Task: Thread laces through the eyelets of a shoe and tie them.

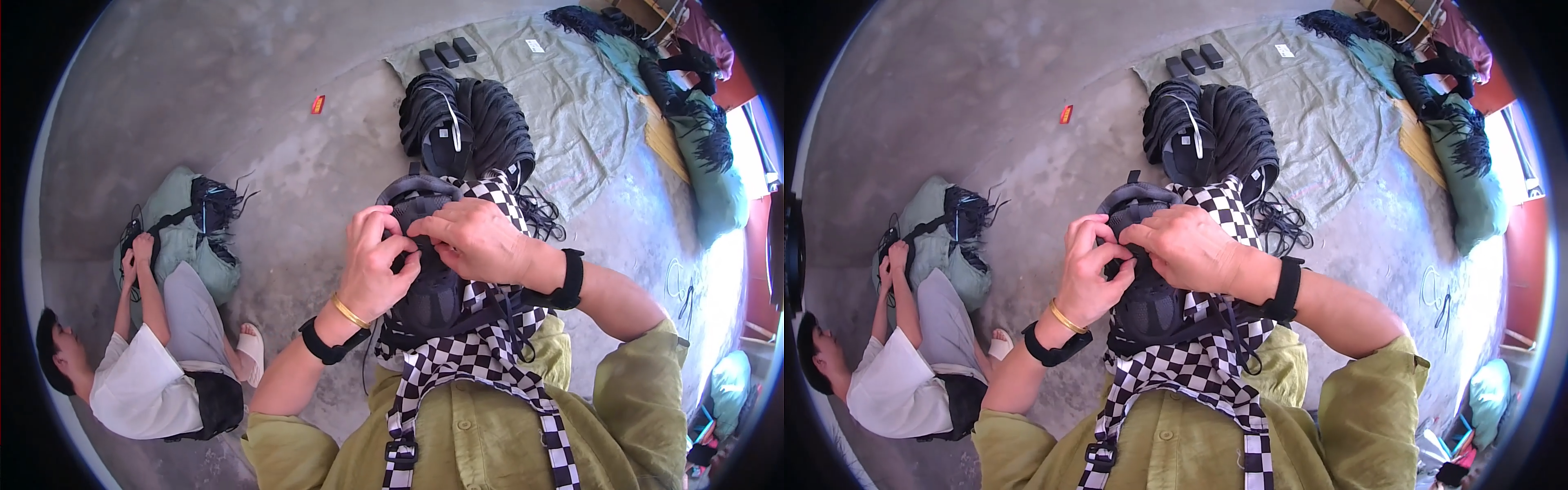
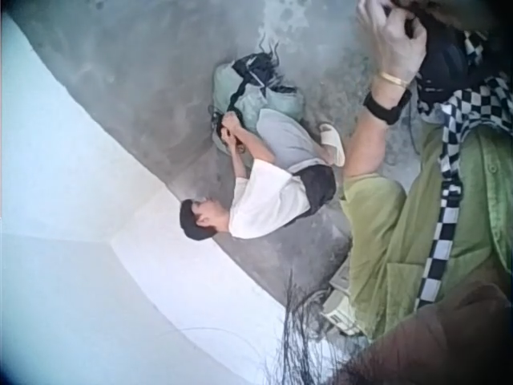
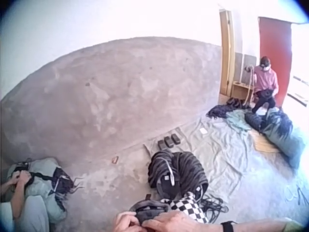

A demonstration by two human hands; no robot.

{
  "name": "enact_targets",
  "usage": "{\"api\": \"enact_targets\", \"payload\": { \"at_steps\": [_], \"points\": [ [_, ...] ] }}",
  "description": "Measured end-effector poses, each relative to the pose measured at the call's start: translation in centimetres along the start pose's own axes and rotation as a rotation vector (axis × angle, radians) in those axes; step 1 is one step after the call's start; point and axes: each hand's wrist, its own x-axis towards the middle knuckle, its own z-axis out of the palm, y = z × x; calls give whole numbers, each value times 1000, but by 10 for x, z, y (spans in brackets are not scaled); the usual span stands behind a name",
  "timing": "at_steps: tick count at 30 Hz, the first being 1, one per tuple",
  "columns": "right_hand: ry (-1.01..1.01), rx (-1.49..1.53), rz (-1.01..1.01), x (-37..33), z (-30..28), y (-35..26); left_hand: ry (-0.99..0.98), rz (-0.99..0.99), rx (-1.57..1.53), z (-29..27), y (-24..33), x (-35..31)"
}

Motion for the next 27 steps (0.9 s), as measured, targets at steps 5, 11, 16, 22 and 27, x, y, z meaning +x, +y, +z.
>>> {"api": "enact_targets", "payload": {
  "at_steps": [5,11,16,22,27],
  "points": [
    [-20,18,-14,-3,1,7,-40,70,81,-3,4,2],
    [-85,-89,-36,-8,3,0,-183,4,13,-19,-3,22],
    [-69,-75,65,-8,9,-5,-317,-101,102,-18,2,30],
    [-96,-355,-92,-4,-1,-21,-267,20,270,-12,22,26],
    [-231,-586,-103,-14,-35,-39,-64,35,462,-20,29,2]
  ]
}}
